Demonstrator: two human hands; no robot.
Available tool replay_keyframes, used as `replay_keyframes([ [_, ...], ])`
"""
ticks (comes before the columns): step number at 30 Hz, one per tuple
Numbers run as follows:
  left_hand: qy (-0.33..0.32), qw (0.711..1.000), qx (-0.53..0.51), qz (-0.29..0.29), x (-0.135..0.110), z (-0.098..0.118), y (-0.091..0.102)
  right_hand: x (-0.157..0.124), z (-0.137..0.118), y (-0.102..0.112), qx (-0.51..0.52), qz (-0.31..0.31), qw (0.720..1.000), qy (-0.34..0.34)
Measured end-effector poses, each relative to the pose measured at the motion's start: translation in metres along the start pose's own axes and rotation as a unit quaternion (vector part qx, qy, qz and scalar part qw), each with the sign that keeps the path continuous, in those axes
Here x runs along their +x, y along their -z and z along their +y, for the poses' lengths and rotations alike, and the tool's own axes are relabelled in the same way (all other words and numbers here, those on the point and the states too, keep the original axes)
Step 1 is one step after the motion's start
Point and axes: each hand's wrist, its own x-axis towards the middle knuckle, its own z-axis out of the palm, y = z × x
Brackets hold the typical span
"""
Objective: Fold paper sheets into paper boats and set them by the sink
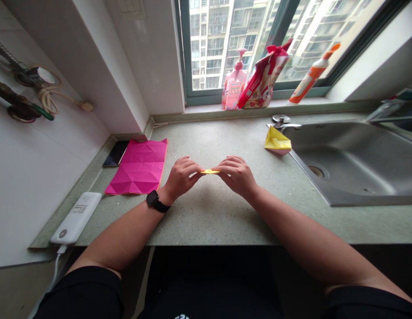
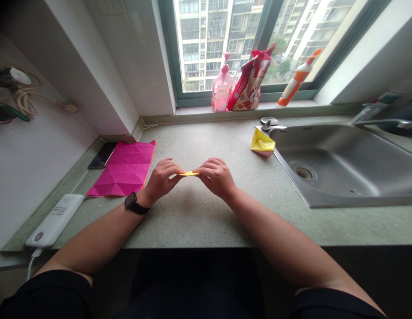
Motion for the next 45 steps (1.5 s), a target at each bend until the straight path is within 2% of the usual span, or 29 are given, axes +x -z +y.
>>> replay_keyframes([
  [4,-0.006,1.0,-0.013,0.023,0.001,0.004,0.002,0.0,0.002,0.0,-0.017,0.002,1.0,-0.003],
  [10,-0.009,1.0,-0.011,0.022,0.001,0.004,0.003,0.001,-0.003,0.0,0.005,0.023,1.0,0.017],
  [16,0.002,1.0,-0.018,0.024,0.004,0.013,0.004,0.0,-0.003,0.001,0.011,0.005,1.0,-0.002],
  [23,-0.028,0.996,-0.064,0.062,0.007,0.019,0.007,0.0,-0.002,0.0,0.02,0.011,1.0,0.013],
  [31,0.018,0.988,-0.141,0.058,0.006,0.021,0.008,-0.001,-0.002,0.002,0.033,-0.006,0.999,-0.004],
  [37,0.043,0.982,-0.173,0.059,0.007,0.024,0.012,-0.002,-0.003,0.001,0.06,0.009,0.998,-0.001],
  [45,0.1,0.973,-0.188,0.093,0.008,0.02,0.013,0.001,0.001,0.006,0.13,0.06,0.986,-0.088],
])
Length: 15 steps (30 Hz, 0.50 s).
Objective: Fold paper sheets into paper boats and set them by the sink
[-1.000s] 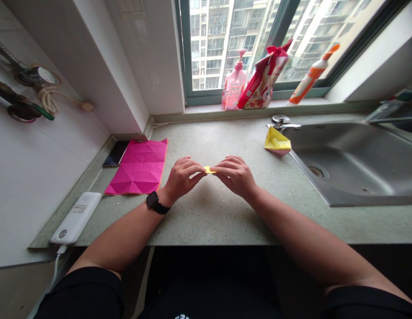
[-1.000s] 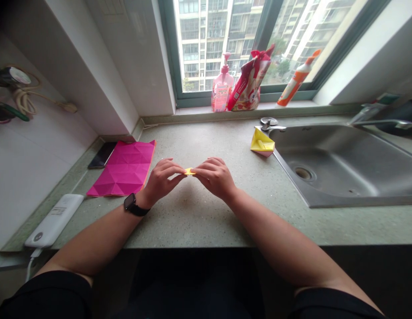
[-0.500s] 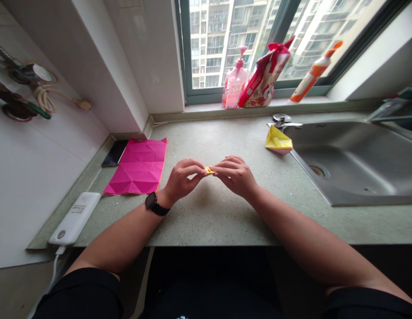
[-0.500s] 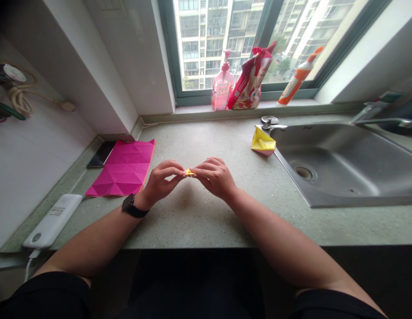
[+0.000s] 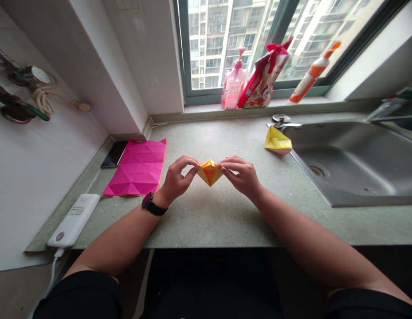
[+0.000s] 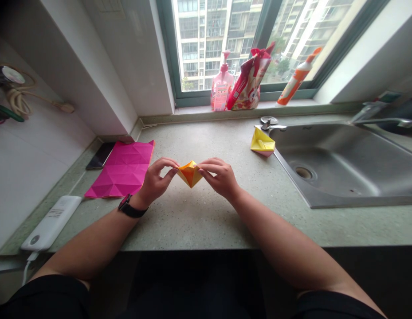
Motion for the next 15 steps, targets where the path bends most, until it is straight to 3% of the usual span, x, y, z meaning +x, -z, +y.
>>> replay_keyframes([
  [15,0.028,0.999,0.005,0.02,-0.004,-0.031,0.006,0.001,0.01,0.007,0.09,0.095,0.984,-0.12],
])
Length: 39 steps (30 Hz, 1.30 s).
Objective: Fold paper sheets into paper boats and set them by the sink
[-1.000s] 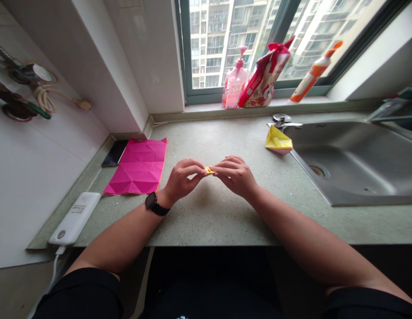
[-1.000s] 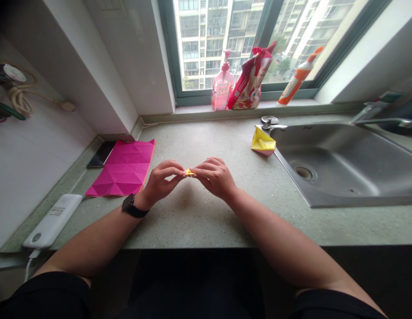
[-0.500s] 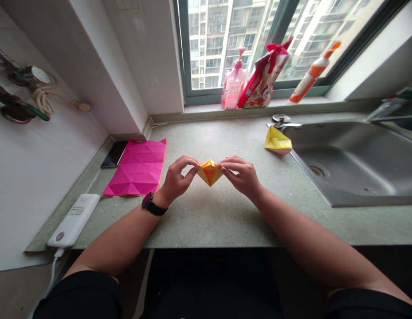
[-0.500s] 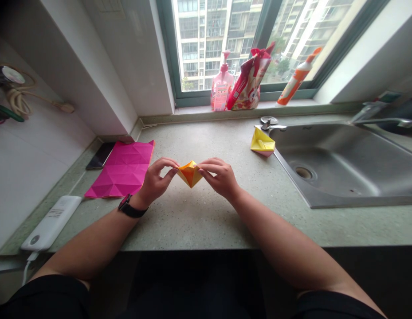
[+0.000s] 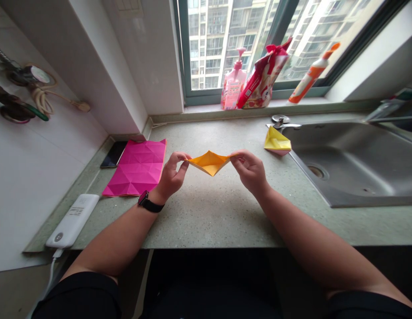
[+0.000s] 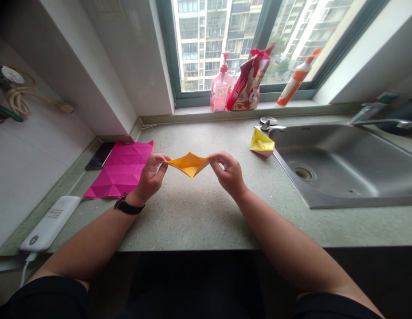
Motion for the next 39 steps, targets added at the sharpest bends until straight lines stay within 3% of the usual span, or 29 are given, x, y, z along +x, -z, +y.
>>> replay_keyframes([
  [9,-0.003,1.0,-0.006,-0.001,0.005,-0.013,0.005,0.005,0.017,0.002,0.071,0.075,0.993,-0.052],
  [14,0.007,0.999,0.047,-0.025,0.006,-0.018,0.007,0.004,0.015,0.001,0.072,0.102,0.991,-0.052],
  [19,-0.083,0.978,0.188,-0.022,0.005,-0.009,0.012,0.001,0.006,0.001,-0.023,0.074,0.997,-0.01],
  [23,-0.118,0.943,0.295,-0.1,0.002,0.008,0.011,-0.001,-0.006,-0.002,-0.082,0.034,0.995,0.054],
  [29,-0.117,0.915,0.338,-0.187,0.0,0.018,-0.002,-0.004,-0.016,-0.008,-0.083,-0.017,0.991,0.101],
  [35,-0.111,0.927,0.31,-0.18,0.001,0.018,-0.002,-0.003,-0.019,-0.005,-0.082,-0.032,0.986,0.138],
  [39,-0.121,0.942,0.272,-0.153,0.003,0.019,-0.001,-0.004,-0.014,-0.006,-0.051,-0.046,0.993,0.094],
])
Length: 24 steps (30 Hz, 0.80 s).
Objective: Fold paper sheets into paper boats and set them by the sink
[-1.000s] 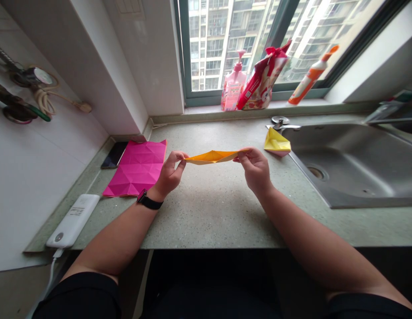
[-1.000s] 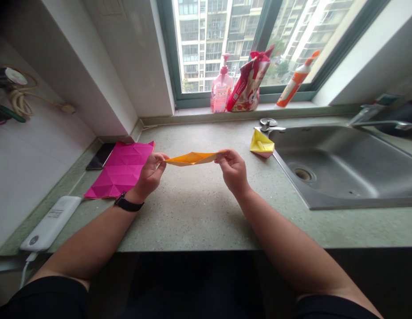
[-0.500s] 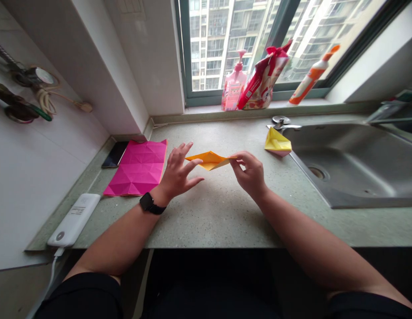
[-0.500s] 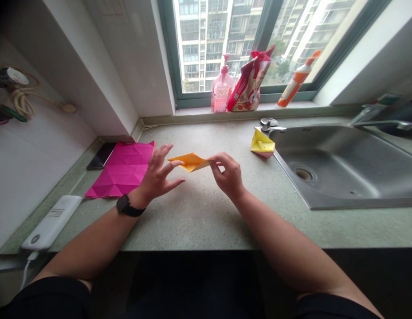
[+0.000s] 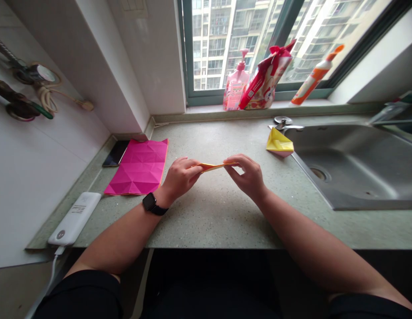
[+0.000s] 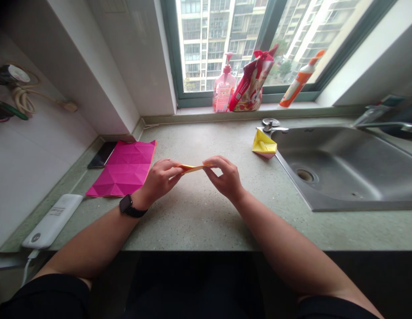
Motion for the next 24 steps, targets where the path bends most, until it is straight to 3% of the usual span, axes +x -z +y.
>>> replay_keyframes([
  [3,-0.006,0.999,-0.024,0.036,0.0,0.001,-0.001,-0.003,0.004,-0.003,0.03,-0.044,0.998,-0.043],
  [6,-0.001,0.997,-0.036,0.065,-0.003,0.003,-0.003,-0.003,0.004,-0.006,0.031,-0.08,0.995,-0.043],
  [16,-0.006,0.993,-0.073,0.095,-0.002,0.01,0.002,0.002,-0.003,-0.003,0.044,-0.085,0.995,-0.023],
  [20,0.015,0.993,-0.077,0.087,0.0,0.014,0.008,0.002,-0.003,-0.001,0.067,-0.091,0.992,-0.051],
  [24,0.082,0.979,-0.181,0.046,0.002,0.017,0.011,-0.001,0.002,-0.001,0.1,-0.099,0.985,-0.095],
])
